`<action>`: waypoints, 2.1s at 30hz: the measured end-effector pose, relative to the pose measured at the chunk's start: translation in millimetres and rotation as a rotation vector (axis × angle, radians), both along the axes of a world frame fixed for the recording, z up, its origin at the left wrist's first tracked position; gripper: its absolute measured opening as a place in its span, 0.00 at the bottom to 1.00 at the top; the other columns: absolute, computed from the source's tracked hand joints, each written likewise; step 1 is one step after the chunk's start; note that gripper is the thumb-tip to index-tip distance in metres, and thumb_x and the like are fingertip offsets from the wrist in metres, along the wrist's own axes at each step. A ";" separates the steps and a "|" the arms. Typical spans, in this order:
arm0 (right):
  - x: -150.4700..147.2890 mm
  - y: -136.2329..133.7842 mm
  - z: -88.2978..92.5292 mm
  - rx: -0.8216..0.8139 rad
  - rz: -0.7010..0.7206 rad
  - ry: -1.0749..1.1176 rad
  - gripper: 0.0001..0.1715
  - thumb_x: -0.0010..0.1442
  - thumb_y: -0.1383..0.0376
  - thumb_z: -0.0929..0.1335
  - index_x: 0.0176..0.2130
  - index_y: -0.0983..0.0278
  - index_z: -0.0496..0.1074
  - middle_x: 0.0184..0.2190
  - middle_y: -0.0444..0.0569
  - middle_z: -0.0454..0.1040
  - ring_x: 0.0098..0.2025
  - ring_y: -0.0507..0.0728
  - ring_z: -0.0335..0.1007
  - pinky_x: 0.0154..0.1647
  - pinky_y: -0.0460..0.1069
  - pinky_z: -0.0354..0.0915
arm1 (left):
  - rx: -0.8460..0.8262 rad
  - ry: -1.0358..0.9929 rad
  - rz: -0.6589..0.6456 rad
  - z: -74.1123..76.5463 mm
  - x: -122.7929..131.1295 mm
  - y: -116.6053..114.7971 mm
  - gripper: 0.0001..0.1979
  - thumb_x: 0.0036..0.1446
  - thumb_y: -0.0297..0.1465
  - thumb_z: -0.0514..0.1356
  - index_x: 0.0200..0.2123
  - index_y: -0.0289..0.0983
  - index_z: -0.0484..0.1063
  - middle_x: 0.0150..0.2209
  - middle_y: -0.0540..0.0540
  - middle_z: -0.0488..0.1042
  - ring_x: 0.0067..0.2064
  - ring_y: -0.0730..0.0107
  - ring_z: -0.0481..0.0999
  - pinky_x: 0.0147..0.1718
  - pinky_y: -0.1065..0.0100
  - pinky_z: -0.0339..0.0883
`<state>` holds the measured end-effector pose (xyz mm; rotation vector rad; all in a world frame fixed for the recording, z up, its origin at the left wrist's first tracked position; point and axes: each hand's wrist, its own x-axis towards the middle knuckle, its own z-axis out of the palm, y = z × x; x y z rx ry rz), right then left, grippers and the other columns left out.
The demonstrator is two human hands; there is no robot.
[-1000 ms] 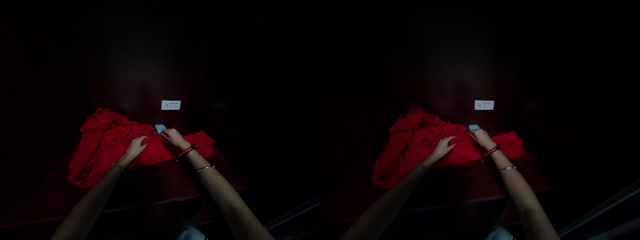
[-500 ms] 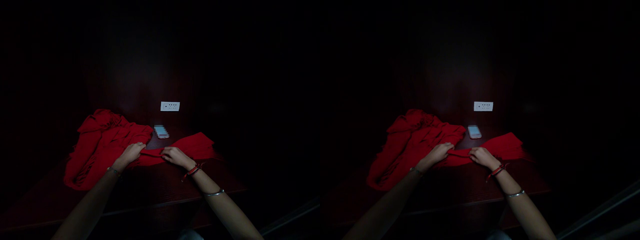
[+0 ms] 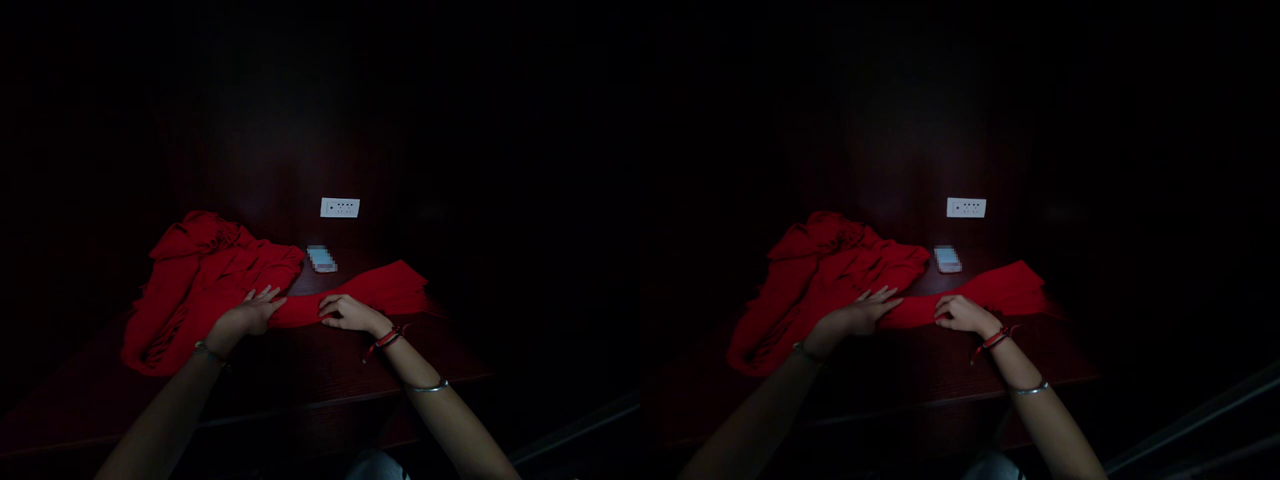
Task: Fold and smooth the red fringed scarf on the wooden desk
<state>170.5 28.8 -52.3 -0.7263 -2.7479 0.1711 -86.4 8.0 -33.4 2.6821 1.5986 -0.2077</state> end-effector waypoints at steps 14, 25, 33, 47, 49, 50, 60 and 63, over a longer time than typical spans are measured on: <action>-3.1 6.0 -16.8 -0.106 -0.555 -0.328 0.38 0.59 0.49 0.48 0.59 0.70 0.46 0.60 0.58 0.44 0.61 0.60 0.37 0.58 0.58 0.36 | -0.028 0.026 0.113 -31.0 51.0 -6.9 0.29 0.58 0.43 0.38 0.59 0.33 0.43 0.60 0.39 0.41 0.60 0.54 0.40 0.54 0.52 0.42; -15.3 -0.4 -14.4 -0.162 -0.418 -0.244 0.38 0.60 0.49 0.46 0.59 0.71 0.45 0.60 0.55 0.42 0.61 0.58 0.34 0.58 0.54 0.38 | 0.050 -0.065 0.001 -35.9 51.8 -0.8 0.26 0.59 0.38 0.38 0.59 0.35 0.45 0.61 0.42 0.43 0.60 0.57 0.42 0.54 0.54 0.42; -10.0 5.2 -20.6 -0.101 -0.594 -0.228 0.41 0.59 0.49 0.48 0.58 0.77 0.48 0.59 0.62 0.44 0.61 0.61 0.36 0.58 0.54 0.39 | -0.043 -0.083 0.039 -33.0 50.6 -1.1 0.32 0.57 0.46 0.38 0.59 0.34 0.42 0.61 0.42 0.41 0.60 0.54 0.39 0.54 0.52 0.39; -22.0 -1.0 -15.0 0.096 -0.535 -0.114 0.27 0.61 0.57 0.52 0.50 0.72 0.62 0.51 0.59 0.62 0.52 0.59 0.56 0.54 0.53 0.48 | 0.047 -0.074 0.097 -32.2 55.0 -8.0 0.28 0.59 0.41 0.38 0.58 0.31 0.47 0.60 0.40 0.46 0.60 0.58 0.44 0.55 0.54 0.42; -25.9 -1.9 -16.7 0.062 -0.411 -0.110 0.29 0.61 0.56 0.50 0.54 0.70 0.57 0.55 0.57 0.56 0.57 0.57 0.49 0.56 0.52 0.45 | 0.075 -0.073 0.106 -33.7 56.1 -8.7 0.28 0.59 0.41 0.37 0.58 0.32 0.47 0.60 0.41 0.45 0.60 0.58 0.43 0.54 0.53 0.41; -27.2 -1.7 -18.0 0.029 -0.366 -0.120 0.30 0.61 0.56 0.50 0.56 0.70 0.53 0.57 0.56 0.53 0.58 0.57 0.46 0.57 0.52 0.44 | 0.072 -0.070 0.102 -34.9 56.0 -8.3 0.28 0.59 0.41 0.37 0.58 0.32 0.46 0.60 0.42 0.44 0.60 0.58 0.42 0.54 0.52 0.41; -20.4 1.5 -20.3 -0.055 -0.563 -0.195 0.34 0.61 0.55 0.48 0.58 0.76 0.48 0.59 0.59 0.44 0.61 0.57 0.36 0.58 0.54 0.36 | 0.037 -0.089 0.099 -42.3 48.4 0.1 0.29 0.58 0.41 0.36 0.59 0.31 0.45 0.60 0.40 0.43 0.60 0.57 0.41 0.54 0.52 0.40; -23.4 -2.5 -18.9 -0.086 -0.434 -0.196 0.34 0.61 0.55 0.48 0.59 0.74 0.46 0.60 0.57 0.41 0.61 0.56 0.34 0.59 0.53 0.37 | 0.037 -0.089 0.126 -41.8 45.6 2.7 0.29 0.58 0.42 0.36 0.58 0.33 0.46 0.60 0.40 0.43 0.60 0.57 0.40 0.54 0.52 0.39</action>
